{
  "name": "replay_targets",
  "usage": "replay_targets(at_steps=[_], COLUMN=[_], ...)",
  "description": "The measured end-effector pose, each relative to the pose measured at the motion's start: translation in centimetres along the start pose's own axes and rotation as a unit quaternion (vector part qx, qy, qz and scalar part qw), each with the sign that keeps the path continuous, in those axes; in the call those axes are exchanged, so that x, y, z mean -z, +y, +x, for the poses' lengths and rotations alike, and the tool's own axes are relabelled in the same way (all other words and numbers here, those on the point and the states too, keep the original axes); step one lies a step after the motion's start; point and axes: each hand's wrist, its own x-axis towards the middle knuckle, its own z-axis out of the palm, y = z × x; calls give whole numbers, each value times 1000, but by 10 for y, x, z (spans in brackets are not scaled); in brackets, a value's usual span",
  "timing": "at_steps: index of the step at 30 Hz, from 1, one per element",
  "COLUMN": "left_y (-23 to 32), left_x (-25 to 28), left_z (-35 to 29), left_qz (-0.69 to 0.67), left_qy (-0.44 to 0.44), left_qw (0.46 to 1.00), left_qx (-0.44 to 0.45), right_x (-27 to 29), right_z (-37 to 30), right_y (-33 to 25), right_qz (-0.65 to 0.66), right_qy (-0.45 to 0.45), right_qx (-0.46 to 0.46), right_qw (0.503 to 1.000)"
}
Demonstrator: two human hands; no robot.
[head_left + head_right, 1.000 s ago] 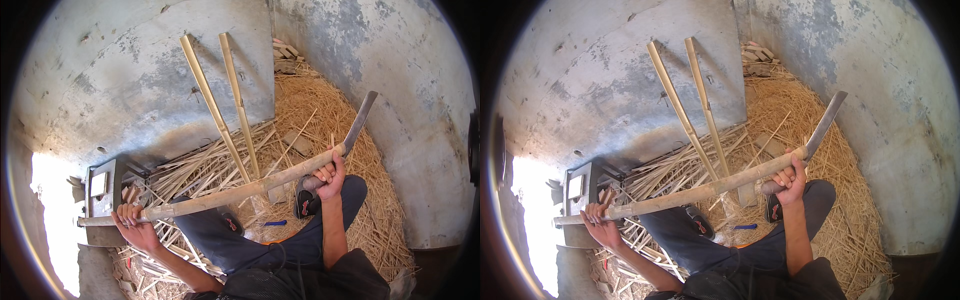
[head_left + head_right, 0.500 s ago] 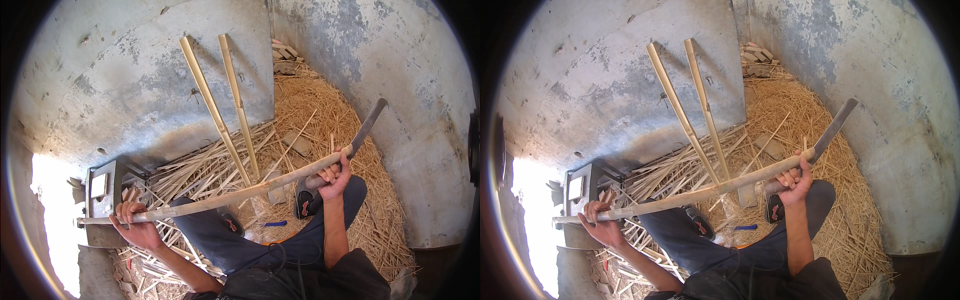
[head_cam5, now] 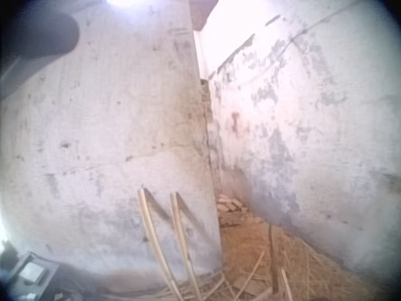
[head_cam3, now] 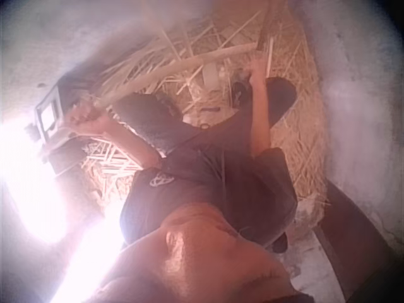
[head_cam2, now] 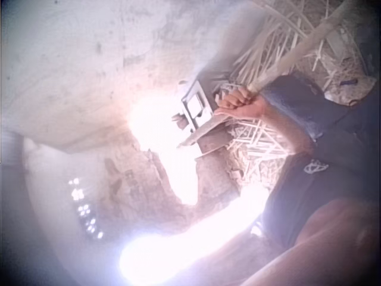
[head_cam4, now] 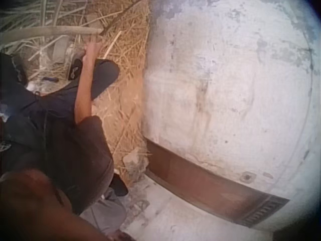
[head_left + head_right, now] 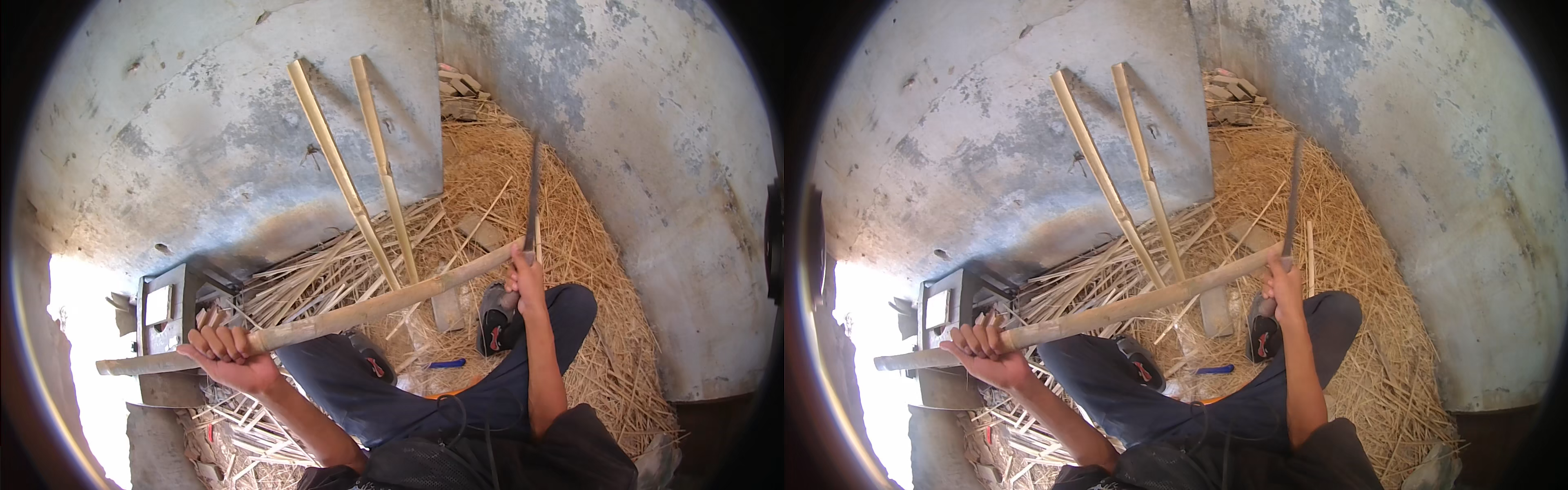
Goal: The person sits on a straw-covered floor and splits a long bamboo pole into thin strips using a curved blade. They hold the bamboo with one hand and use the blade to split the material lengthwise, then switch to a utility knife to further refine the strips.
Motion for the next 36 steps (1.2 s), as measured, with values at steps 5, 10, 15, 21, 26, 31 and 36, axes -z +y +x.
replay_targets(at_steps=[5, 10, 15, 21, 26, 31, 36], left_y=[-23, -43, -86, -167, -202, -209, -207], left_x=[-8, -2, 14, 42, 50, 33, 17], left_z=[-2, -11, -37, -74, -104, -100, -97], left_qz=[56, 73, 102, 127, 142, 150, 165], left_qy=[31, 11, -5, -79, -154, -226, -327], left_qw=[998, 996, 990, 973, 959, 915, 858], left_qx=[16, 54, 93, 177, 190, 298, 359], right_x=[24, 50, 28, 19, -5, -12, -19], right_z=[23, 45, 24, 21, -11, -35, -39], right_y=[46, 94, 76, 86, 95, 146, 181], right_qz=[-167, -453, -477, -312, -222, -90, -155], right_qy=[-8, 22, 7, -30, -64, -113, -126], right_qx=[-67, 66, 102, 51, -72, -198, -229], right_qw=[984, 889, 873, 948, 970, 970, 953])
